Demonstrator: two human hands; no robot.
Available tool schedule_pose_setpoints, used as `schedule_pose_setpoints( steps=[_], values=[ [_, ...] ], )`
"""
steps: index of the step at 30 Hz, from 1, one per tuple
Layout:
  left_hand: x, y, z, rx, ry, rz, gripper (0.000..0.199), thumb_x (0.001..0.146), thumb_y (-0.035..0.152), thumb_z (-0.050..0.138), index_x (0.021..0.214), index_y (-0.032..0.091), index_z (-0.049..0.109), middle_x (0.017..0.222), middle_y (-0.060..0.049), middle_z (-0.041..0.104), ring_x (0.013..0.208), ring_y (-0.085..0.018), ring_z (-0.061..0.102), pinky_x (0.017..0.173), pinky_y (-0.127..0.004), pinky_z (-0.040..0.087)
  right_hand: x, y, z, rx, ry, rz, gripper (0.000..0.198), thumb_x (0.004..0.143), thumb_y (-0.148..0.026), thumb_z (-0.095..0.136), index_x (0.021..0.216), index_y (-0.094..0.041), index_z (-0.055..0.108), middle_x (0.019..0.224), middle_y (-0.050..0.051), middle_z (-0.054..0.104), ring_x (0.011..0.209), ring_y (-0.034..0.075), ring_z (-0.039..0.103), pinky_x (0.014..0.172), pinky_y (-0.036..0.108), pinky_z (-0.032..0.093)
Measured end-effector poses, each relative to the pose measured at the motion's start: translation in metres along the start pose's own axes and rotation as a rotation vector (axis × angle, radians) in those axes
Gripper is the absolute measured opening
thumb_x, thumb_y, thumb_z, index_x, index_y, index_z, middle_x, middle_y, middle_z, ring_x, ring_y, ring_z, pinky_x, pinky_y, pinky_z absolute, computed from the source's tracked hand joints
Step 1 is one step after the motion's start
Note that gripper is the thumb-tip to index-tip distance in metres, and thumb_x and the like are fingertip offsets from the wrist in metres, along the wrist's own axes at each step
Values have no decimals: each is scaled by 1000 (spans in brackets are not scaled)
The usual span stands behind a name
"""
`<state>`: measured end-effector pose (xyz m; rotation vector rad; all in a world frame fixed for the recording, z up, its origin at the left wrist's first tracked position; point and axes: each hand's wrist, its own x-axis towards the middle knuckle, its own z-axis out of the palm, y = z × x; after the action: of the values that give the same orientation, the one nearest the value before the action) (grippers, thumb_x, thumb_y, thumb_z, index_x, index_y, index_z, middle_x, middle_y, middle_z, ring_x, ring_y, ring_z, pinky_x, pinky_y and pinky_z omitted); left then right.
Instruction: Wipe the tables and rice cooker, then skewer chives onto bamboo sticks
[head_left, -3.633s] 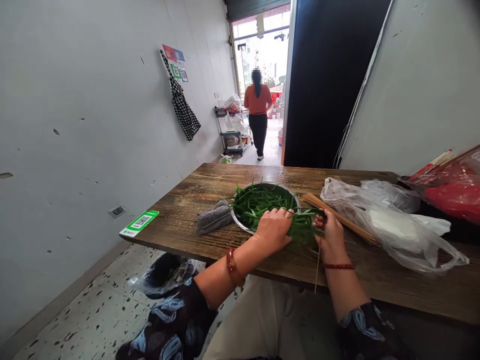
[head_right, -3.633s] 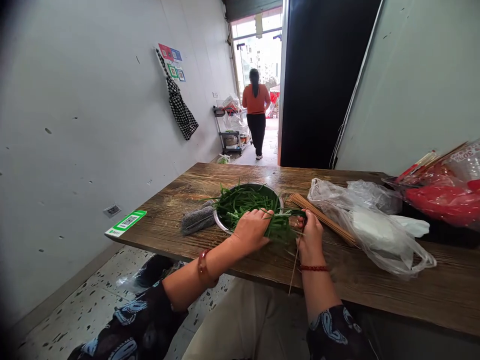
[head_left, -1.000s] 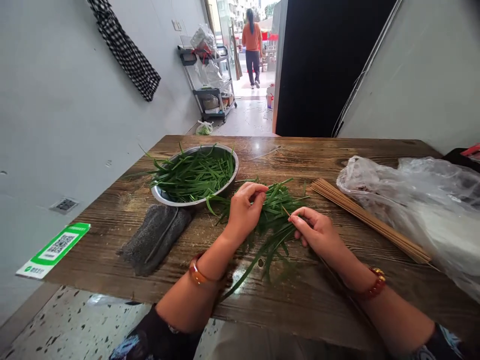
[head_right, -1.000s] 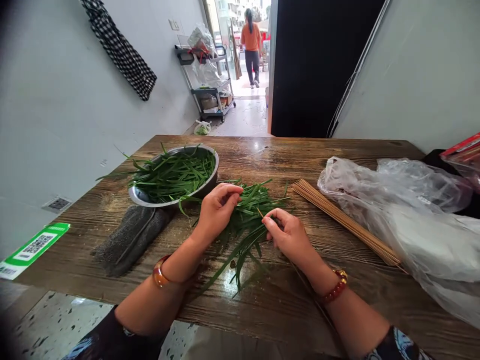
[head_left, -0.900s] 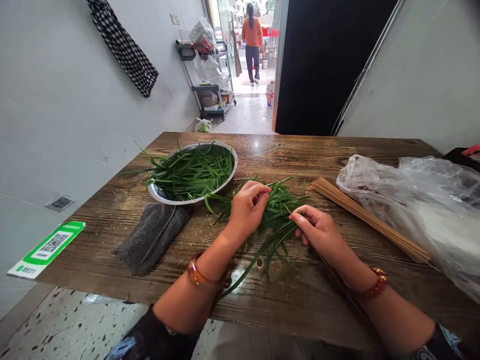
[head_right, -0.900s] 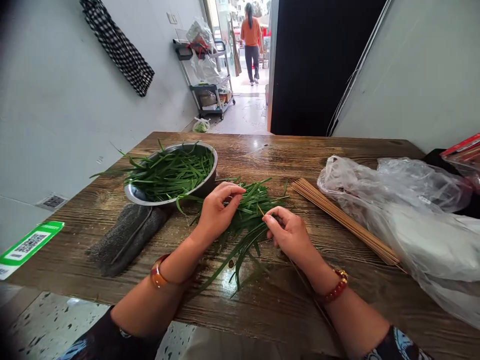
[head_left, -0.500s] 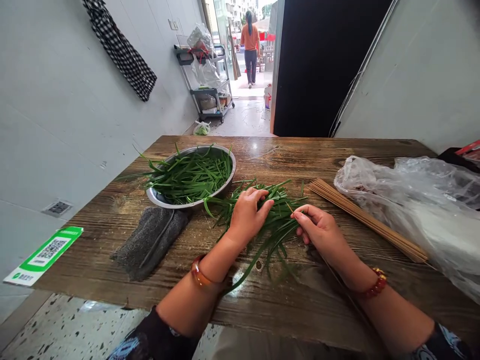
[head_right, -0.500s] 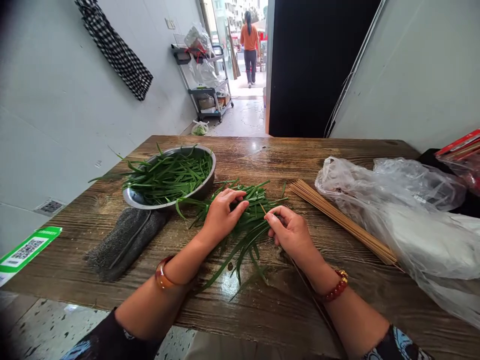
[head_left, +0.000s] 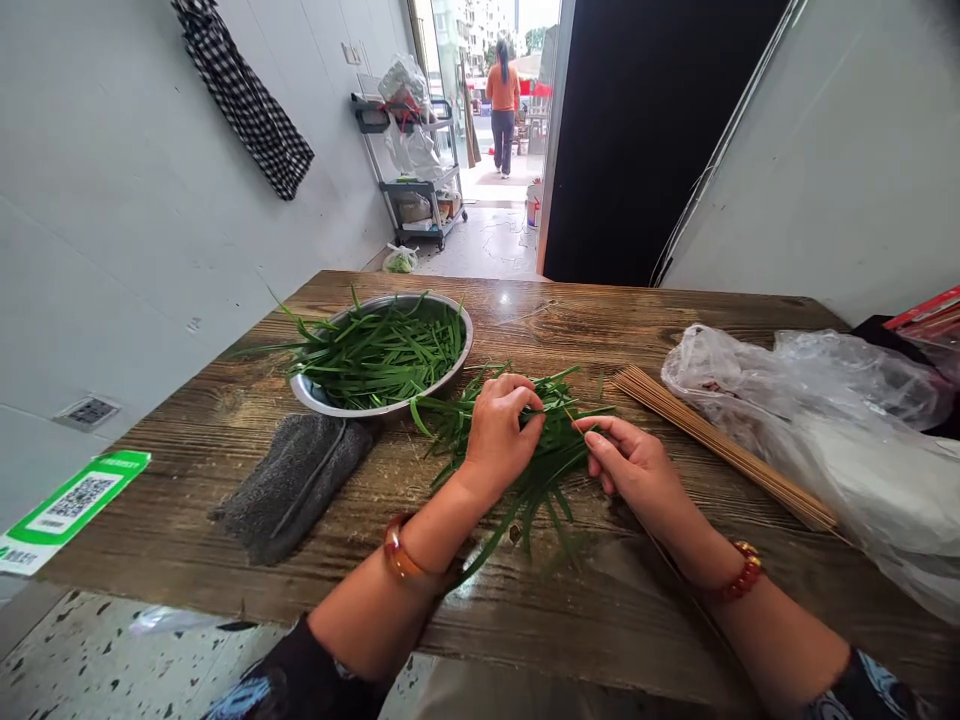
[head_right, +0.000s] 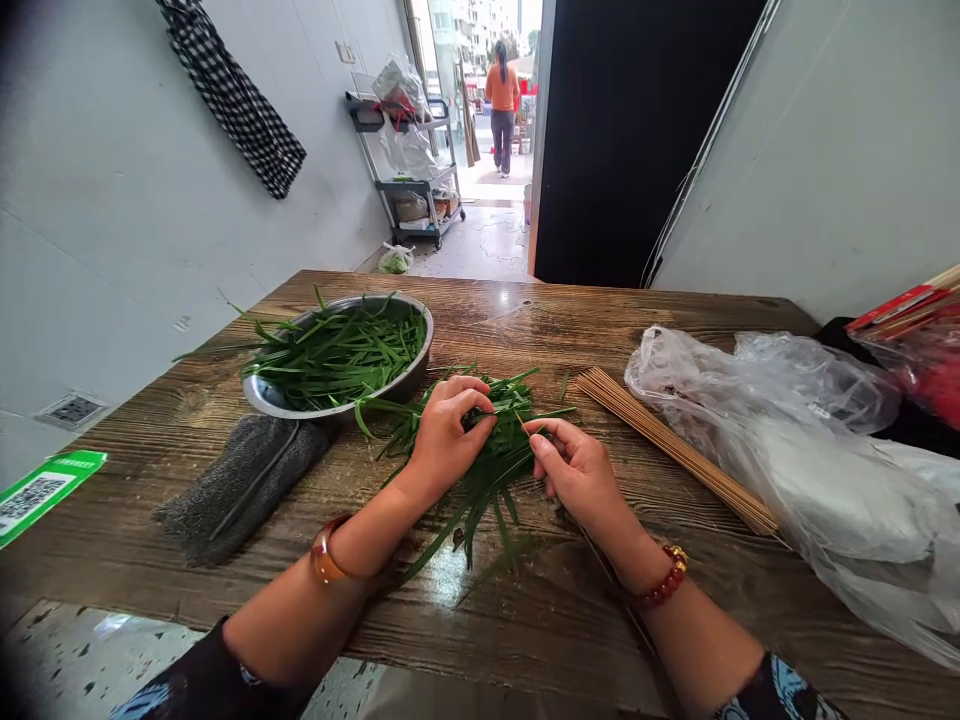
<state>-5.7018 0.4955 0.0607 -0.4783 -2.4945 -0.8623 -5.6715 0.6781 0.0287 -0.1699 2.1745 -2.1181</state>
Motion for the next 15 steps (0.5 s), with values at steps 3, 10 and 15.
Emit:
schedule_pose_setpoints(
  steps=[3,10,15],
  values=[
    [-1,2,-2,-30,-2,26,10,78,10,65,75,19,63,97,-5,68,95,-21,58,89,-37,44,-1,-2,0,11,13,3,38,85,-50,61,103,-17,65,54,-6,56,38,7,44,38,20,33],
    [2,7,-9,-298,-87,-189,11,84,14,53,76,18,59,67,2,60,65,-12,55,65,-24,43,-1,-1,0,11,44,12,33,81,-50,66,90,-19,63,50,-7,53,37,7,43,36,19,33],
    [1,6,-8,-392,-85,-227,8,83,14,52,84,19,58,64,4,59,63,-12,56,64,-24,42,0,0,1,5,71,-3,32,80,-50,65,89,-19,63,55,-5,56,39,8,48,37,20,34]
  ],
)
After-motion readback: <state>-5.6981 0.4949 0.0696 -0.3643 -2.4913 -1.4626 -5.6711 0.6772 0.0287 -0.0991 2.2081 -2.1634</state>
